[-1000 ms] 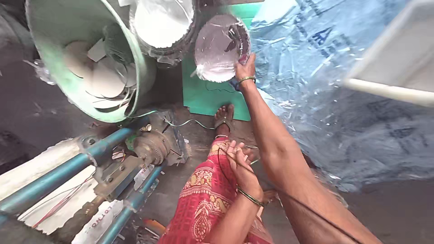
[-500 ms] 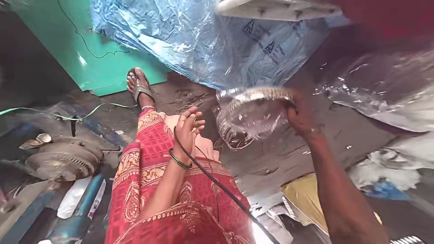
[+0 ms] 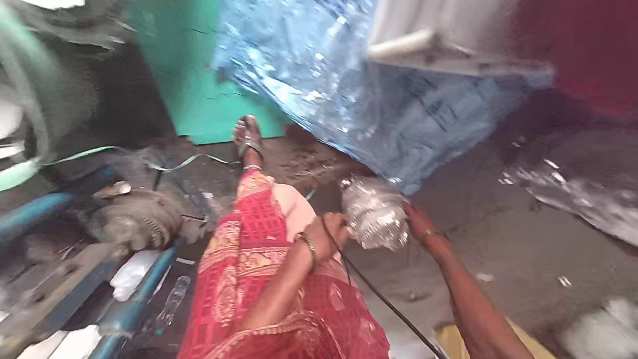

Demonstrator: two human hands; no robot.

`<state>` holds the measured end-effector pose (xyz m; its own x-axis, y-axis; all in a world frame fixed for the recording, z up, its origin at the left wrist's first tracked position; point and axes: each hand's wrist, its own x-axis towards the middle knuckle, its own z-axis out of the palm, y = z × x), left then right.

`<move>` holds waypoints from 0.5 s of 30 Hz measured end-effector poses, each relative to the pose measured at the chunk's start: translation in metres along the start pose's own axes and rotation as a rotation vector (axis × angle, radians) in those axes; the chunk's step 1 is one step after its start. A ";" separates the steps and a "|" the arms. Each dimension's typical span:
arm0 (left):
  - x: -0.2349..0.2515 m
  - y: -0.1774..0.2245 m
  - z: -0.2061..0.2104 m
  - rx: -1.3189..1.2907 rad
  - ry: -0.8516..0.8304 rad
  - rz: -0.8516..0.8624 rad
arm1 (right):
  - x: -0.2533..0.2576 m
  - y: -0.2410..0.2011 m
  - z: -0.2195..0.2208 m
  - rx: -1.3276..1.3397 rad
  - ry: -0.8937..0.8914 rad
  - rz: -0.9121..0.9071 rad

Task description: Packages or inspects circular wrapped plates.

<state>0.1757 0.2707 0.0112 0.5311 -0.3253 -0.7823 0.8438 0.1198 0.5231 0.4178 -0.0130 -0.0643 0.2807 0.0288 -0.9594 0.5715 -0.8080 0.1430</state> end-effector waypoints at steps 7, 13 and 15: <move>-0.035 0.028 -0.044 0.124 -0.150 -0.382 | 0.001 -0.198 -0.125 -0.177 0.133 -0.472; -0.072 0.069 -0.112 0.177 -0.277 -0.443 | 0.068 -0.502 -0.203 -0.024 0.167 -1.049; -0.068 0.040 -0.099 0.115 -0.131 -0.283 | 0.066 -0.603 -0.206 0.357 -0.016 -0.958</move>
<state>0.1805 0.3906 0.0519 0.2564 -0.4492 -0.8559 0.9383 -0.0969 0.3320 0.2504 0.5975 -0.1636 -0.1855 0.7491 -0.6359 0.2866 -0.5778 -0.7642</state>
